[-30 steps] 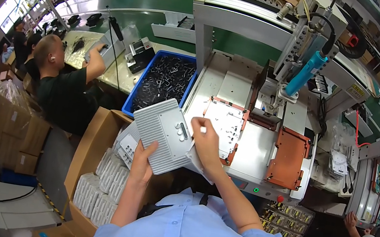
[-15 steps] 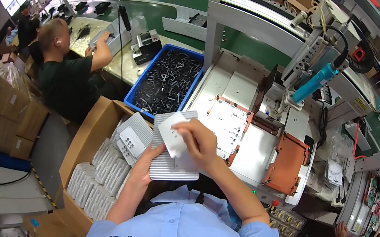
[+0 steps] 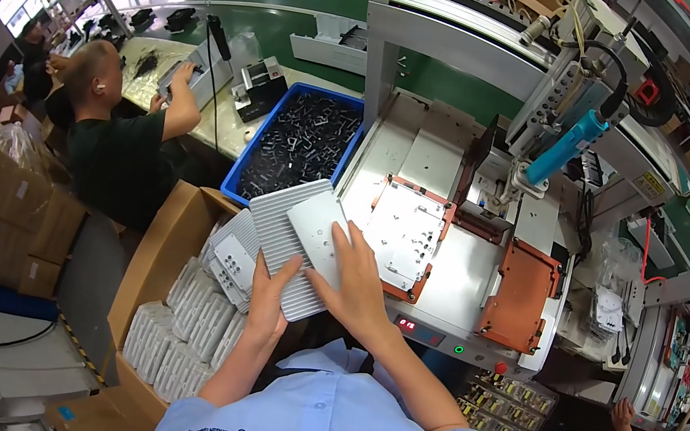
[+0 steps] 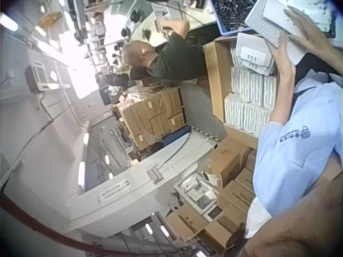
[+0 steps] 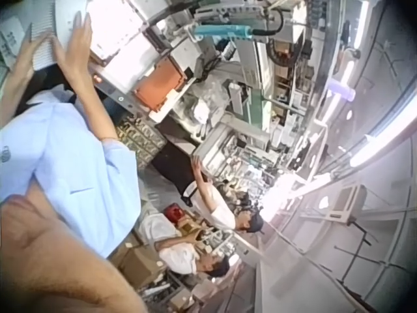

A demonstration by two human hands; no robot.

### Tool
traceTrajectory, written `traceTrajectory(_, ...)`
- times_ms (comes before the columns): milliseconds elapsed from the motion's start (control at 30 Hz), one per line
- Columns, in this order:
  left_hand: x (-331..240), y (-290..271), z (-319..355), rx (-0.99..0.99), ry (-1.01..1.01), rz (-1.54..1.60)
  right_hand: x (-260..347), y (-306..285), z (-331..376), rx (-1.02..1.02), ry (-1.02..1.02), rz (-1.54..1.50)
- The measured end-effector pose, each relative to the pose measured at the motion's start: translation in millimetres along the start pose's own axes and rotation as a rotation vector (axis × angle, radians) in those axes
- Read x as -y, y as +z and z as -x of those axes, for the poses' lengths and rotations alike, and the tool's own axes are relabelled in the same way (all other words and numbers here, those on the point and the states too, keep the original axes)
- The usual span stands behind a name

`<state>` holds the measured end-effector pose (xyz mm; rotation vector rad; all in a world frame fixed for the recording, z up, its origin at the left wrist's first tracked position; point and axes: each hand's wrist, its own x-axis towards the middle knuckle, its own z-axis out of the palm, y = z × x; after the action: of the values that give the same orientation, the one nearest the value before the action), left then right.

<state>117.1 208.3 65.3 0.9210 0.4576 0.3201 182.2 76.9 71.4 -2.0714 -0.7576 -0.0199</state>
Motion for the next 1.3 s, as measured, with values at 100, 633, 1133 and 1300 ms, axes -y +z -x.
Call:
traceTrajectory(100,0,-7,-3,-0.028,0.011,0.029,1,-15,1,0.029,0.026,-0.066)
traceTrajectory(633,-28,-36,-18,0.501,-0.530,-0.239,-3,-91,-46,1.004,-0.681,0.199)
traceTrajectory(1133,-33,-6,-16,0.382,-0.349,-0.190,-5,-95,-25,0.730,-0.387,0.155)
traceTrajectory(1300,-25,10,-4,0.318,-0.257,-0.154,-18,-65,7,0.226,-0.100,-0.044)
